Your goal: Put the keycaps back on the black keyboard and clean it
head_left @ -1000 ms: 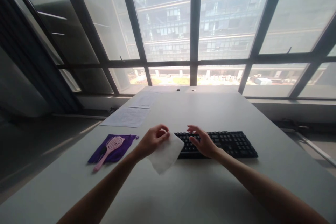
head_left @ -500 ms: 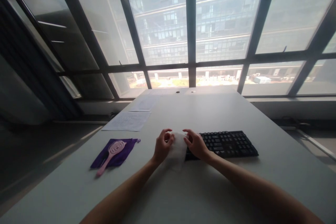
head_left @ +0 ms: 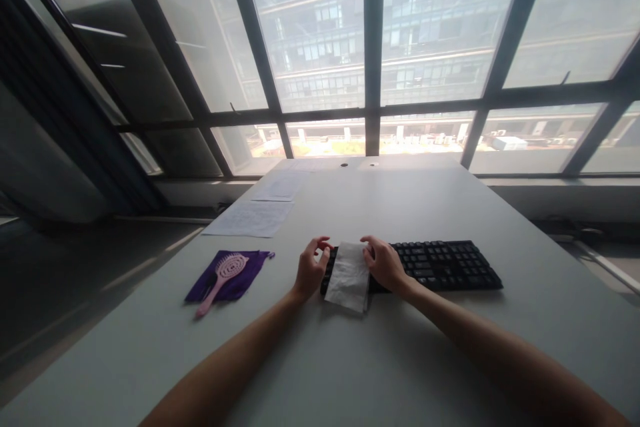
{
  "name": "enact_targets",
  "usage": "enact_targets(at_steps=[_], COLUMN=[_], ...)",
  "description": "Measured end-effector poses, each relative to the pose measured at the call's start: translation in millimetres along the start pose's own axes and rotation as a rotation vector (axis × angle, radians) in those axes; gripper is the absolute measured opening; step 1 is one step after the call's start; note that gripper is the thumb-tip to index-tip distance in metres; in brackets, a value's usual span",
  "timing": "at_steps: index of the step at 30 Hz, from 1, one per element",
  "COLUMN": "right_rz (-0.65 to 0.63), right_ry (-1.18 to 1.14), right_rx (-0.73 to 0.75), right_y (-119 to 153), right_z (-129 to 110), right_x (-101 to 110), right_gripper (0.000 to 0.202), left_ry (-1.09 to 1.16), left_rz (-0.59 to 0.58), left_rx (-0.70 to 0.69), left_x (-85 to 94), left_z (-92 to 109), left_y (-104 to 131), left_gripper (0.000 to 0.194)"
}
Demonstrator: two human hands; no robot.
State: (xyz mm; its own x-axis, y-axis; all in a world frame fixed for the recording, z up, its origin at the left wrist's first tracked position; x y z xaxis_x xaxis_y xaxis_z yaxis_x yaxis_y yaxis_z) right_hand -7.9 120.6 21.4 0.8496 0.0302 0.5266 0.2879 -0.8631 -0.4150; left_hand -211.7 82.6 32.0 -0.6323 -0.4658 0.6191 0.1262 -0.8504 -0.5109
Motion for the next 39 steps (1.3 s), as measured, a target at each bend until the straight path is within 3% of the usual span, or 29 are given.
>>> enact_targets(at_steps=[3, 8, 15, 23, 32, 39], right_rz=[-0.014, 0.022, -0.139, -0.195, -0.197, -0.218], right_ry=[0.017, 0.176, 0.257, 0.303, 0.347, 0.359], right_rx=[0.019, 0.172, 0.260, 0.260, 0.261, 0.251], right_y=[-7.0, -5.4, 22.3, 34.6, 34.4, 36.0], right_z=[-3.6, -34.4, -60.9, -55.5, -55.2, -54.3], right_x=[1.6, 3.8, -34.3, -52.2, -54.0, -55.4], right_gripper=[0.029, 0.027, 0.042, 0.065, 0.064, 0.065], left_ry=[-0.037, -0.129, -0.114, -0.216, -0.181, -0.193], left_rz=[-0.003, -0.029, -0.067, -0.112, -0.077, -0.044], left_rx=[-0.041, -0.149, -0.065, -0.280, -0.205, -0.200], left_x=[7.7, 16.8, 4.4, -4.2, -4.3, -1.8], left_z=[-4.9, -5.3, -19.1, 2.5, -13.1, -11.3], left_y=[3.8, 13.8, 13.8, 19.5, 10.1, 9.8], left_gripper=[0.023, 0.018, 0.028, 0.031, 0.030, 0.027])
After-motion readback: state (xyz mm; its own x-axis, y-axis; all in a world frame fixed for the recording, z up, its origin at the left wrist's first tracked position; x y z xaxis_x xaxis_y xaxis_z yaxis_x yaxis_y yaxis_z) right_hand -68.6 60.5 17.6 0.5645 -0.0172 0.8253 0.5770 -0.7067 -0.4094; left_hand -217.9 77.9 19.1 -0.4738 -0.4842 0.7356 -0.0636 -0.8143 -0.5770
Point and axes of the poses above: each hand's wrist, its own y-axis away from the middle knuckle, its own x-axis out of the back of the hand, z = x × y, the point moved 9 cm from there along -y, towards the middle knuckle, and after that the axes turned 13 degrees about -y, right-handed, at the moved point
